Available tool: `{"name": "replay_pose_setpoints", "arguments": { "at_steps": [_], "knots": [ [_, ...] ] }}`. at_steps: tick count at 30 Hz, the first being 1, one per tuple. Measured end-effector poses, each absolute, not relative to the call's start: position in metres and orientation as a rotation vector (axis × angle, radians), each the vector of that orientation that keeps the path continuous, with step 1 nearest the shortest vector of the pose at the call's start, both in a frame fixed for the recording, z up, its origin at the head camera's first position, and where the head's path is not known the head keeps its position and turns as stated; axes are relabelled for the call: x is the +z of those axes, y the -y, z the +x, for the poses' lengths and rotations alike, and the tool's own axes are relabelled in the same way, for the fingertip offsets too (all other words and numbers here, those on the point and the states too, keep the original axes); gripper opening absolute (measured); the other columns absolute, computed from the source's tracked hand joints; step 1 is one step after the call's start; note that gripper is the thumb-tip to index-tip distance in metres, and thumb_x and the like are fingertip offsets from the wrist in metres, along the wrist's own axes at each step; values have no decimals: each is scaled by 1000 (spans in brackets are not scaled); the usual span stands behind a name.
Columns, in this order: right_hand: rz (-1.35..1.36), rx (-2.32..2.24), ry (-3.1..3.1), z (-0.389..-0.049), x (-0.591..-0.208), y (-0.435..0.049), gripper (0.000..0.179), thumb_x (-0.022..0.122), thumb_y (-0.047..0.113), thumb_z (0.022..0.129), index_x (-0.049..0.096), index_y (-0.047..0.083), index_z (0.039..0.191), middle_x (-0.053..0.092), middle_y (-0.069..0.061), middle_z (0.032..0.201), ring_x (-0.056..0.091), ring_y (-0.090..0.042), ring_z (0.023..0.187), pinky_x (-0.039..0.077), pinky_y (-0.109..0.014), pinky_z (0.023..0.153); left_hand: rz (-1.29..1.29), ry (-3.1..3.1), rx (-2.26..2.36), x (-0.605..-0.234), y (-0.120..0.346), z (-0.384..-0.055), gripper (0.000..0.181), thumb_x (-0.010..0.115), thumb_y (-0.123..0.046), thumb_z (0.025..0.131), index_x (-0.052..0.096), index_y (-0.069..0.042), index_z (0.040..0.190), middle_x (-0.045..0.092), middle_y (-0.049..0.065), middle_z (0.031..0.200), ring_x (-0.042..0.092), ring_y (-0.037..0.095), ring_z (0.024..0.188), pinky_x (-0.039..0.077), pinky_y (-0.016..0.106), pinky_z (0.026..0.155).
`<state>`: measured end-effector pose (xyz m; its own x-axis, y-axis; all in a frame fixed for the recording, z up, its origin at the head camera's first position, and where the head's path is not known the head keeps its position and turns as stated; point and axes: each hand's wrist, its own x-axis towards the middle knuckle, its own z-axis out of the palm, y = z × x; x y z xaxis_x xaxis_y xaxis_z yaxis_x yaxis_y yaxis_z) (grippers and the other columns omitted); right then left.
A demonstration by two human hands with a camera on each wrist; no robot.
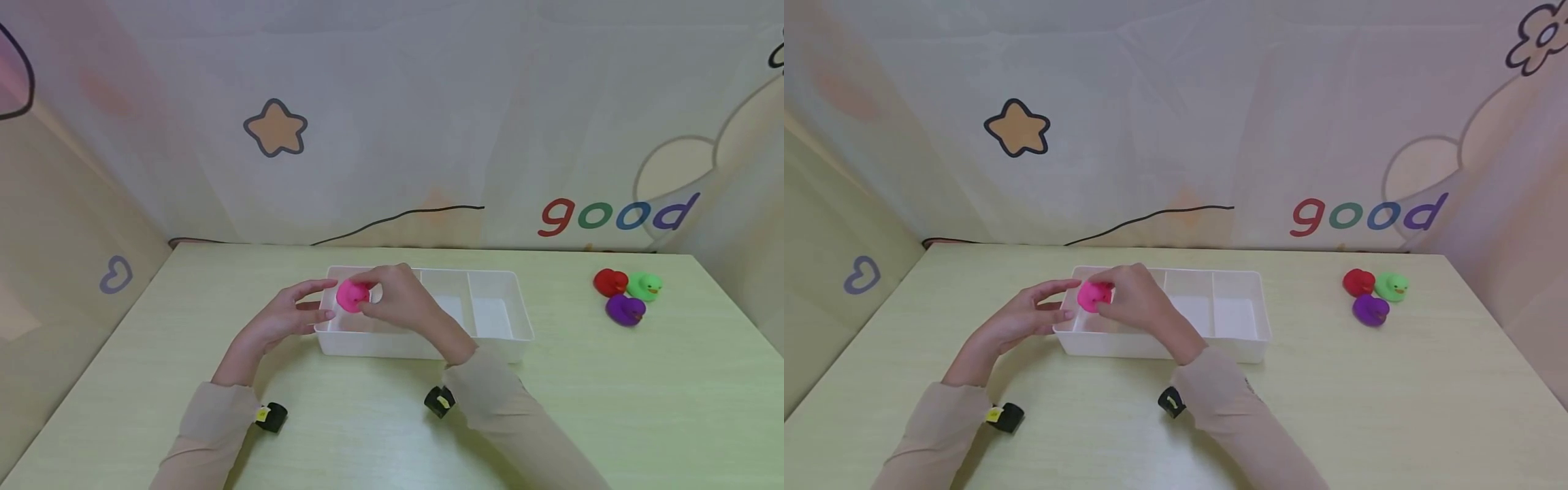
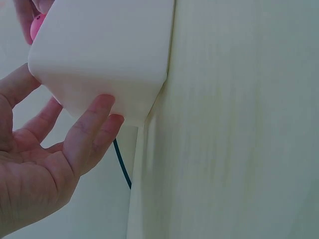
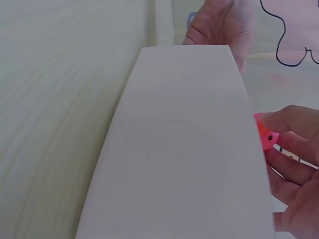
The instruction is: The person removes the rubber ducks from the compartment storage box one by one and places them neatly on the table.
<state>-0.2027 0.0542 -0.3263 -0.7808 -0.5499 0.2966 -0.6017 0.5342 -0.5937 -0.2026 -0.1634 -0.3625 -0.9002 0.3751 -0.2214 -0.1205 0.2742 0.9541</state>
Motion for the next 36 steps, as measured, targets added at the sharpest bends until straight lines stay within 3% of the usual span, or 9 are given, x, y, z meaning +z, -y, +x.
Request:
{"name": "replay_pose_setpoints", "arguments": {
  "at_steps": [3, 10, 25, 28, 32, 36],
  "knots": [
    [996, 1108, 2653, -201, -323, -60, 33, 73, 6, 73, 67, 2, 106, 69, -6, 91, 62, -17, 85, 52, -34, 74, 223, -2145, 1660, -362, 163, -203, 61, 67, -17, 82, 40, -12, 136, 33, 13, 141, 39, 36, 124, 48, 41, 86],
    [925, 1158, 2623, -199, -316, -76, 33, 73, 7, 74, 67, 2, 106, 69, -7, 92, 63, -21, 86, 51, -31, 73, 213, -2150, 1653, -363, 162, -205, 63, 68, -17, 81, 39, -12, 137, 31, 13, 142, 39, 35, 124, 47, 43, 88],
    [804, 1245, 2550, -193, -311, -120, 33, 75, 7, 71, 69, 3, 103, 69, -6, 88, 62, -22, 83, 44, -27, 59, 232, -2129, 1681, -364, 164, -205, 62, 68, -13, 82, 40, -11, 137, 33, 12, 141, 39, 34, 125, 47, 41, 88],
    [786, 1263, 2534, -192, -312, -131, 33, 75, 5, 71, 68, 2, 103, 69, -7, 88, 62, -21, 83, 48, -29, 65, 241, -2142, 1667, -364, 164, -204, 63, 68, -15, 82, 39, -12, 137, 31, 11, 142, 38, 34, 126, 46, 43, 89],
    [746, 1249, 2560, -191, -312, -145, 34, 75, 6, 71, 68, 2, 105, 69, -8, 90, 63, -22, 84, 50, -39, 82, 227, -2150, 1660, -364, 164, -204, 63, 69, -15, 81, 40, -14, 137, 31, 8, 142, 37, 33, 127, 46, 44, 89],
    [698, 1220, 2594, -188, -312, -159, 35, 75, 6, 72, 67, 1, 106, 69, -9, 93, 62, -25, 86, 50, -42, 82, 219, -2147, 1663, -365, 164, -204, 63, 70, -15, 80, 41, -15, 136, 32, 7, 142, 37, 32, 128, 46, 43, 89]
  ]
}}
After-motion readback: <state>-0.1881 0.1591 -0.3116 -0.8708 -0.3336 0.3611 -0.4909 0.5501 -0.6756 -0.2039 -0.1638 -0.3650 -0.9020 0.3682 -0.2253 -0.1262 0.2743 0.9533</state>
